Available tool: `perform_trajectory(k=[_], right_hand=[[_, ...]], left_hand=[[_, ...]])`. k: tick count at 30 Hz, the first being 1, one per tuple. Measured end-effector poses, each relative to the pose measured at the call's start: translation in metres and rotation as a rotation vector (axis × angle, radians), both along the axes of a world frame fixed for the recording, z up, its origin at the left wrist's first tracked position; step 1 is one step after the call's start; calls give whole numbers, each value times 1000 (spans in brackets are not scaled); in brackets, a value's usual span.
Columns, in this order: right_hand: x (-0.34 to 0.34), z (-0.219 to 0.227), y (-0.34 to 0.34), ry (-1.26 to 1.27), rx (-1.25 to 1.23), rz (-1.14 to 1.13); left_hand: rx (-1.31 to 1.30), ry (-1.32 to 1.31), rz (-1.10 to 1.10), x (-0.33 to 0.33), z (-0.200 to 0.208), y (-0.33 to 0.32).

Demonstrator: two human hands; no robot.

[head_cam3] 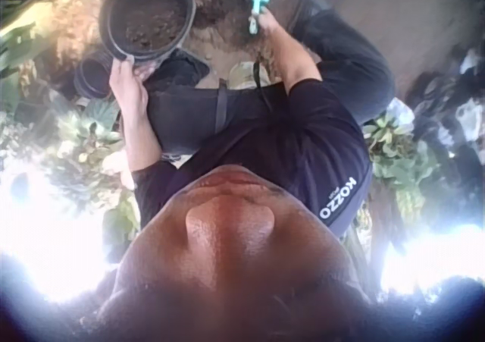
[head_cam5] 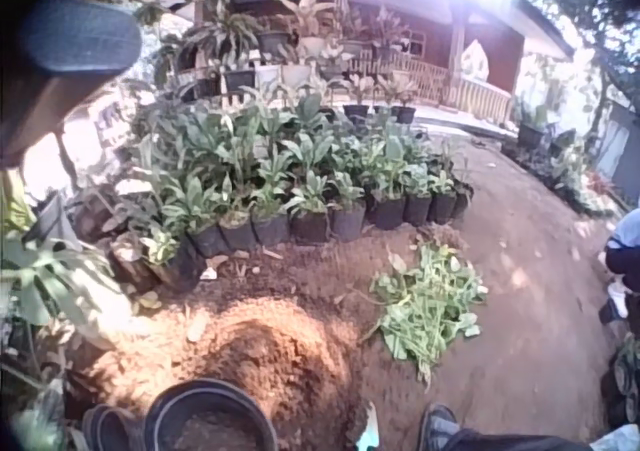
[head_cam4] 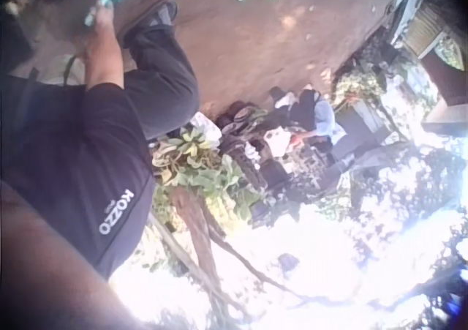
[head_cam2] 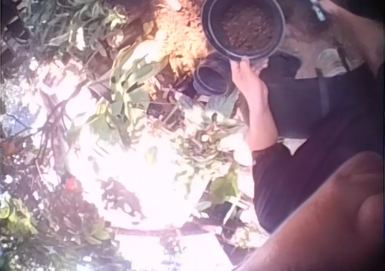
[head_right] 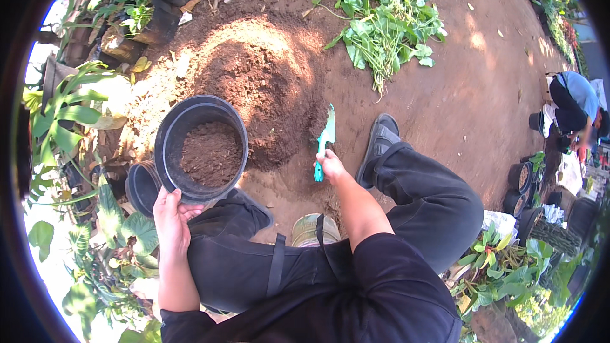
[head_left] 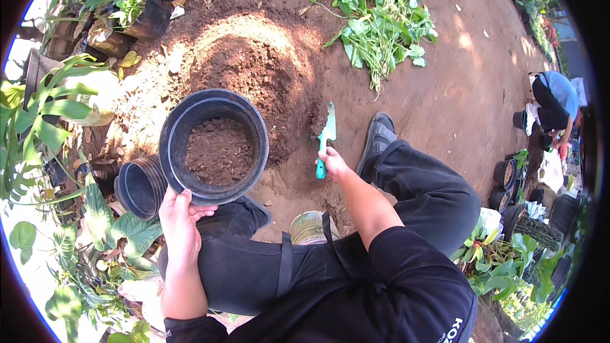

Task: The person fills a black plastic pot with soil from a mound using a small light blue trowel.

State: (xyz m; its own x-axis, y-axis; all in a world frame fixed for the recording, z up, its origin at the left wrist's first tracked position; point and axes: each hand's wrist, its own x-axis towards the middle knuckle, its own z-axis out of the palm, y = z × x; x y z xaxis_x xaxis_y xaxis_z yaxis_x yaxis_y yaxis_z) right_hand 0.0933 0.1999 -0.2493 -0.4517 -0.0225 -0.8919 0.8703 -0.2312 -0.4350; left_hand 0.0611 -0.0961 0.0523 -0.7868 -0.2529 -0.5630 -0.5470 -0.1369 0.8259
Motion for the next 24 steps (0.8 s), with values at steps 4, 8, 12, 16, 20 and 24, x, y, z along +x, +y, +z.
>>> perform_trajectory(k=[4, 8, 12, 16, 20, 24], right_hand=[[-3, 24, 13, 58, -14, 60], [-15, 62, 25, 151, -31, 125], [-30, 115, 40, 242, -51, 231], [-45, 180, 46, 332, -64, 380], [-53, 243, 42, 441, -56, 497], [-52, 287, 30, 625, -11, 689]], left_hand=[[21, 10, 1, 1, -1, -2], [37, 21, -11, 1, -1, -3], [42, 27, -82, 1, -12, -8], [27, 10, -135, 2, -19, -8], [21, -3, -217, 7, -24, -4], [63, -33, -250, 14, -19, 7]])
